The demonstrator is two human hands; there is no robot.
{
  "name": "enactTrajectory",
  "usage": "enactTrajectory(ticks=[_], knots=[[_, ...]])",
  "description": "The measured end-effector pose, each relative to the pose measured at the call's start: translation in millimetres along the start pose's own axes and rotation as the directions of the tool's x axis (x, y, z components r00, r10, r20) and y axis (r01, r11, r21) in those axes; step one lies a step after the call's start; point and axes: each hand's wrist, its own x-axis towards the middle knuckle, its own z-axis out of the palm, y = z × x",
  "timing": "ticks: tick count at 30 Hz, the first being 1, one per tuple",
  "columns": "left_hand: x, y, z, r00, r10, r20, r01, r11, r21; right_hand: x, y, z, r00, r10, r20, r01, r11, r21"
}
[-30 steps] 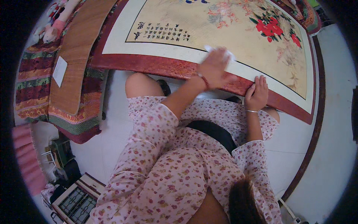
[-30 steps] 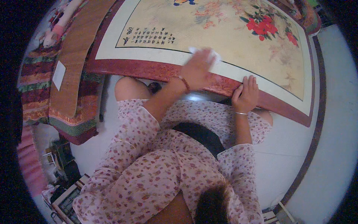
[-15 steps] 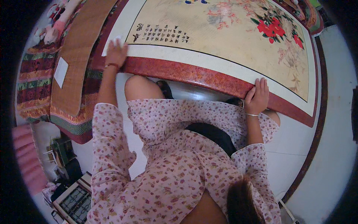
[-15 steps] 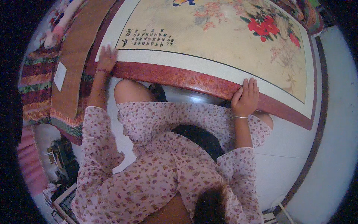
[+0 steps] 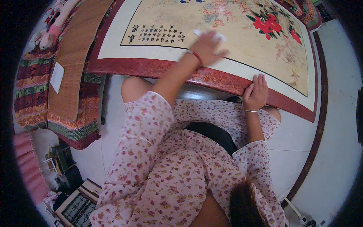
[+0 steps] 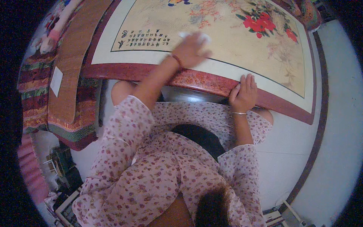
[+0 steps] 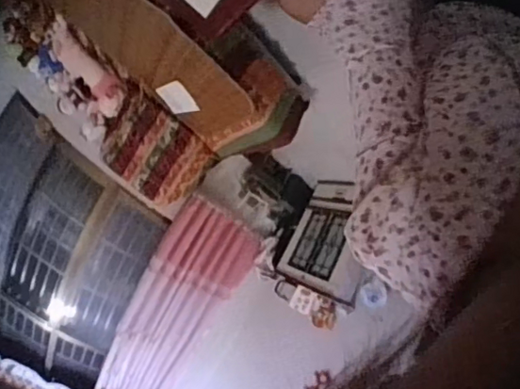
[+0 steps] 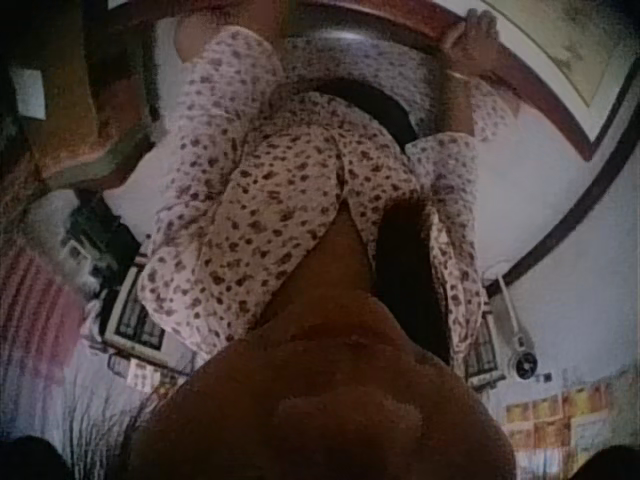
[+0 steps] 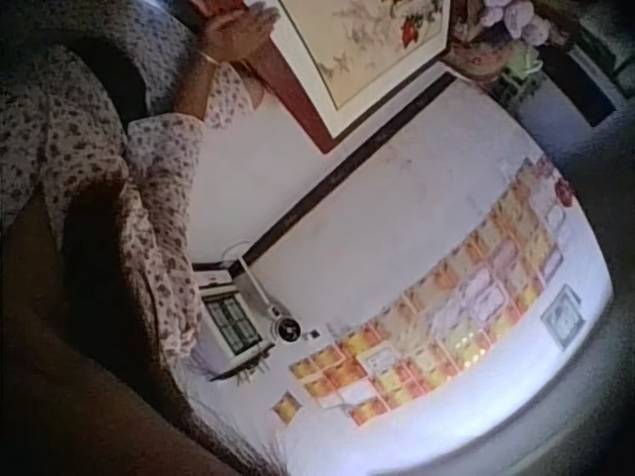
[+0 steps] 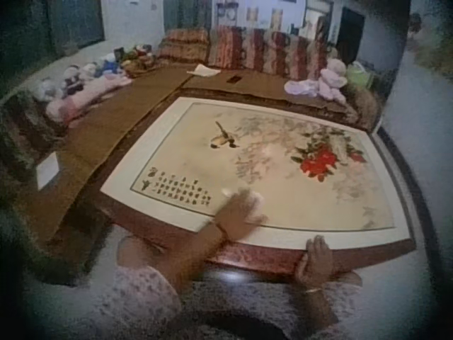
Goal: The person wipes the wooden frame and the glass surface of a large framed picture using a white cloth, cleaning all edges.
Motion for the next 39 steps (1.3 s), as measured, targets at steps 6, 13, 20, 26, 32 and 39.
enactTrajectory(ticks=[6, 13, 20, 26, 32, 39], knots=[[-50, 85, 11, 0.986, 0.168, 0.004, -0.168, 0.986, 0.012, 6, -4, -11, 0.999, 0.008, 0.035, -0.009, 0.999, 0.041], [-120, -68, -63, 0.984, -0.175, -0.025, 0.174, 0.935, 0.307, 62, -65, -128, 0.834, 0.376, 0.403, -0.464, 0.084, 0.882], [-227, -244, -103, 0.841, -0.529, -0.11, 0.51, 0.71, 0.485, 84, -149, -216, 0.951, -0.297, 0.087, -0.293, -0.778, 0.556], [-133, -34, -50, 0.945, -0.269, -0.184, 0.294, 0.947, 0.126, 74, -162, -214, 0.926, -0.379, -0.003, -0.329, -0.809, 0.487], [-91, 99, -9, 0.998, -0.06, 0.001, 0.06, 0.995, 0.074, 73, -169, -214, 0.908, -0.417, -0.033, -0.355, -0.81, 0.467], [-100, 83, -26, 0.995, 0.058, 0.075, -0.057, 0.998, -0.013, 70, -162, -218, 0.906, -0.413, -0.095, -0.327, -0.823, 0.464]])
